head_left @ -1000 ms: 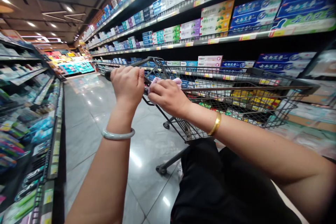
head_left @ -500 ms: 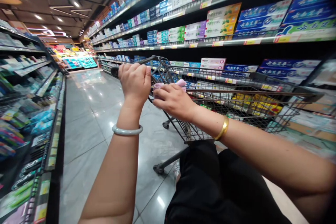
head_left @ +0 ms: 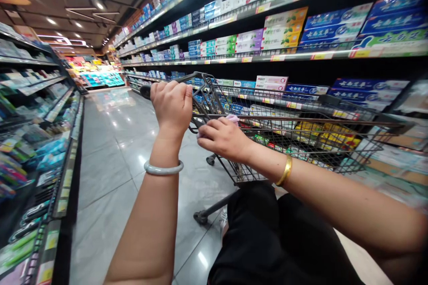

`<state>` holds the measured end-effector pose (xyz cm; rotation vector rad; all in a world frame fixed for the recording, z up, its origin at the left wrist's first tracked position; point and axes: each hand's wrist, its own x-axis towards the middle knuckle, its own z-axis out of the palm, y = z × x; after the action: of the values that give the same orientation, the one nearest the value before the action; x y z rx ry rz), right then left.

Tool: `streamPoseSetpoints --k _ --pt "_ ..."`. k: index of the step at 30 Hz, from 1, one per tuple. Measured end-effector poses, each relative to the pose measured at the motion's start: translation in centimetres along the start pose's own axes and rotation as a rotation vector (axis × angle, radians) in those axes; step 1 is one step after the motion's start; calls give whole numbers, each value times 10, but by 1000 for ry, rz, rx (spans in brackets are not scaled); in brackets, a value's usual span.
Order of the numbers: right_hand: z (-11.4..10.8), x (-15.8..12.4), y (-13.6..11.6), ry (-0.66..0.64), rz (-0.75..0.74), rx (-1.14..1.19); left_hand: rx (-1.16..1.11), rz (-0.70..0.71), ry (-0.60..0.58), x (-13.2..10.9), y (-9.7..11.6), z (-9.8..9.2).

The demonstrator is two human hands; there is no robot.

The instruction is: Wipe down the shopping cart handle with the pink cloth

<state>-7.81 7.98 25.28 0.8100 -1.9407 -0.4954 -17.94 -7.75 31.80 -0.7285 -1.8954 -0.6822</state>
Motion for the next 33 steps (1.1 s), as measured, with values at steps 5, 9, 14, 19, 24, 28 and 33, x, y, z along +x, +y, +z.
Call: streamPoseSetpoints --k 5,9,14,19,24,28,33 --pt "1 21 7 51 90 -58 -30 15 13 0 0 0" --pt "5 12 2 -1 -8 -118 -8 23 37 -2 0 2" --pt "-1 17 7 -2 43 -155 9 51 106 -2 -1 5" --pt "4 3 0 -9 25 -144 -19 9 46 -2 2 3" --pt "9 -22 -7 -49 -54 -79 -44 -12 39 -3 3 3" --pt "6 -14 -3 -24 111 -48 -48 -14 43 -2 3 5" --pt "14 -22 -10 -42 59 21 -40 -24 29 -3 5 4"
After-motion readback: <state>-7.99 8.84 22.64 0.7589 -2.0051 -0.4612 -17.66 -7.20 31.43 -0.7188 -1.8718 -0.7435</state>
